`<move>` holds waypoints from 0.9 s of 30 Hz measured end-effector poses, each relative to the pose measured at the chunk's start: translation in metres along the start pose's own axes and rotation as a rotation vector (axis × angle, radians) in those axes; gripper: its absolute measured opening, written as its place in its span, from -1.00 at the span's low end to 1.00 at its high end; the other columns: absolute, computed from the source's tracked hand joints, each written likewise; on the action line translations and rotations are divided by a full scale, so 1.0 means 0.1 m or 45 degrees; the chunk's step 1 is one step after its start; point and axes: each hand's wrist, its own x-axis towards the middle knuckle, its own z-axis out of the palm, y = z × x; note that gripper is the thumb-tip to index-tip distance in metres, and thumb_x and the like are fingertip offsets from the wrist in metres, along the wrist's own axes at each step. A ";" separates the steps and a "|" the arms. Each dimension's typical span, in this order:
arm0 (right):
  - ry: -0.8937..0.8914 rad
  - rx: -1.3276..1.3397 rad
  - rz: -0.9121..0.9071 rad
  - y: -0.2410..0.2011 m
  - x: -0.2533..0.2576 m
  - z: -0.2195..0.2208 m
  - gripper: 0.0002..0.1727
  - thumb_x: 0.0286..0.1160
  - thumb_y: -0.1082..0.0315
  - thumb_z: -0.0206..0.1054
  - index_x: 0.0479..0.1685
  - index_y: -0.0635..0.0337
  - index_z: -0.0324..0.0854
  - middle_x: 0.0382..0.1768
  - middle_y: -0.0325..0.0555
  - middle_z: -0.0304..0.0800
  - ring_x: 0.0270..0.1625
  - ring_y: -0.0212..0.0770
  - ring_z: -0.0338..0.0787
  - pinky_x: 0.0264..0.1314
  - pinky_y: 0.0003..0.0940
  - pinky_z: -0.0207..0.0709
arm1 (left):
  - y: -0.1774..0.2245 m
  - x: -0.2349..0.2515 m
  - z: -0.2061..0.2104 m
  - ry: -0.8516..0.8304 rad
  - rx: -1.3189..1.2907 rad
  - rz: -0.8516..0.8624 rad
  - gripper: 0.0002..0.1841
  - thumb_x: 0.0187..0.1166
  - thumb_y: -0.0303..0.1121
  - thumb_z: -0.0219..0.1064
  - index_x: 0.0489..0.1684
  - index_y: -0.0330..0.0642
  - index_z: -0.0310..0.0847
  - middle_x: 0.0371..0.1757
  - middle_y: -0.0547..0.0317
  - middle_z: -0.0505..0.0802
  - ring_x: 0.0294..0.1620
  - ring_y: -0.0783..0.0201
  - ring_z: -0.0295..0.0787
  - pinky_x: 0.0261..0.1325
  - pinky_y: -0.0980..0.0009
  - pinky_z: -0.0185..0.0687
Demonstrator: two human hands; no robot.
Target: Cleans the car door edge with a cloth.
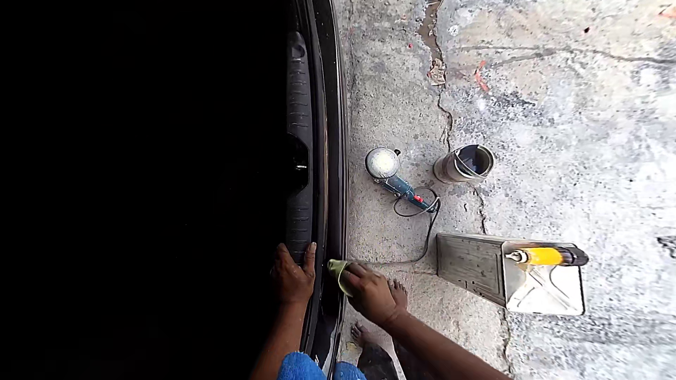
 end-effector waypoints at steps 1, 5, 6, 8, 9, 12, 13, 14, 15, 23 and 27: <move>0.017 -0.011 0.043 0.05 0.26 -0.08 -0.62 -0.03 0.48 0.64 -0.07 0.17 0.87 -0.13 0.04 0.88 -0.13 0.12 0.91 -0.34 0.13 0.76 | 0.00 -0.01 0.01 0.014 -0.002 0.005 -0.05 0.55 0.44 0.13 0.32 -0.49 0.56 0.02 -0.29 0.86 0.02 -0.22 0.88 0.10 -0.15 0.74; 0.118 -0.133 0.164 0.08 0.98 -0.18 -0.65 0.04 0.49 0.60 -0.08 0.21 0.82 -0.09 0.07 0.85 -0.13 0.16 0.88 -0.31 0.19 0.72 | -0.01 -0.01 0.02 0.029 0.004 -0.010 -0.08 0.54 0.44 0.18 0.34 -0.44 0.55 0.00 -0.26 0.86 0.02 -0.19 0.87 0.08 -0.14 0.76; 0.100 -0.153 0.175 0.00 0.90 -0.15 -0.68 0.06 0.47 0.59 -0.11 0.20 0.81 -0.08 0.05 0.85 -0.12 0.14 0.89 -0.30 0.17 0.73 | 0.00 -0.01 0.02 0.019 -0.004 -0.016 -0.09 0.54 0.42 0.18 0.35 -0.43 0.55 0.02 -0.27 0.85 0.04 -0.20 0.87 0.09 -0.16 0.74; -0.002 -0.142 0.145 -0.21 0.48 -0.01 -0.73 0.06 0.47 0.58 -0.19 0.22 0.78 -0.12 0.05 0.82 -0.14 0.13 0.88 -0.33 0.13 0.75 | 0.00 -0.02 0.02 0.006 -0.015 -0.025 -0.10 0.56 0.41 0.17 0.37 -0.42 0.53 0.05 -0.29 0.83 0.07 -0.22 0.85 0.10 -0.17 0.71; -0.066 -0.124 0.111 -0.31 0.18 0.08 -0.75 0.07 0.47 0.56 -0.19 0.22 0.78 -0.12 0.06 0.82 -0.12 0.11 0.88 -0.31 0.10 0.77 | -0.01 -0.02 0.02 0.015 -0.015 -0.018 -0.11 0.58 0.40 0.16 0.37 -0.43 0.53 0.05 -0.30 0.84 0.07 -0.22 0.85 0.11 -0.17 0.71; -0.121 -0.072 -0.005 -0.43 -0.37 0.23 -0.71 0.09 0.44 0.54 -0.12 0.17 0.81 -0.11 0.02 0.87 -0.11 0.09 0.91 -0.31 0.04 0.81 | -0.01 -0.02 0.03 0.028 -0.019 -0.009 -0.14 0.61 0.38 0.11 0.35 -0.42 0.54 0.05 -0.28 0.84 0.08 -0.21 0.85 0.12 -0.16 0.71; -0.089 -0.050 -0.007 -0.40 -0.34 0.21 -0.69 0.06 0.43 0.56 -0.11 0.16 0.82 -0.11 0.00 0.88 -0.11 0.07 0.91 -0.28 0.03 0.81 | -0.01 -0.01 0.03 0.027 -0.016 -0.003 -0.13 0.62 0.38 0.10 0.35 -0.42 0.54 0.05 -0.28 0.84 0.09 -0.21 0.85 0.13 -0.15 0.72; -0.056 -0.026 0.016 -0.35 -0.20 0.17 -0.66 0.00 0.45 0.61 -0.11 0.17 0.83 -0.11 0.01 0.89 -0.10 0.08 0.91 -0.28 0.05 0.81 | 0.00 -0.01 0.02 0.012 -0.011 -0.002 -0.12 0.62 0.39 0.09 0.37 -0.43 0.53 0.07 -0.29 0.84 0.10 -0.21 0.85 0.14 -0.15 0.72; -0.015 -0.005 0.059 -0.28 0.00 0.10 -0.64 -0.06 0.47 0.65 -0.14 0.21 0.85 -0.11 0.04 0.89 -0.10 0.11 0.92 -0.31 0.09 0.79 | 0.00 -0.01 0.01 -0.015 -0.003 -0.007 -0.11 0.63 0.40 0.09 0.38 -0.43 0.51 0.09 -0.29 0.83 0.10 -0.21 0.84 0.14 -0.15 0.72; 0.094 -0.143 0.150 -0.05 0.80 -0.08 -0.83 0.15 0.52 0.49 -0.24 0.23 0.76 -0.12 0.06 0.82 -0.14 0.13 0.87 -0.32 0.15 0.72 | -0.02 -0.01 0.05 -0.008 -0.022 -0.013 -0.14 0.63 0.42 0.07 0.36 -0.36 0.49 0.06 -0.25 0.82 0.03 -0.17 0.85 0.06 -0.15 0.73; -0.120 -0.048 -0.066 -0.30 -0.48 0.23 -0.73 0.05 0.46 0.54 -0.18 0.16 0.81 -0.14 -0.01 0.87 -0.12 0.06 0.90 -0.29 0.03 0.81 | 0.02 0.02 0.02 -0.049 -0.012 -0.053 -0.10 0.61 0.44 0.04 0.41 -0.35 0.49 0.14 -0.28 0.81 0.09 -0.20 0.84 0.09 -0.18 0.70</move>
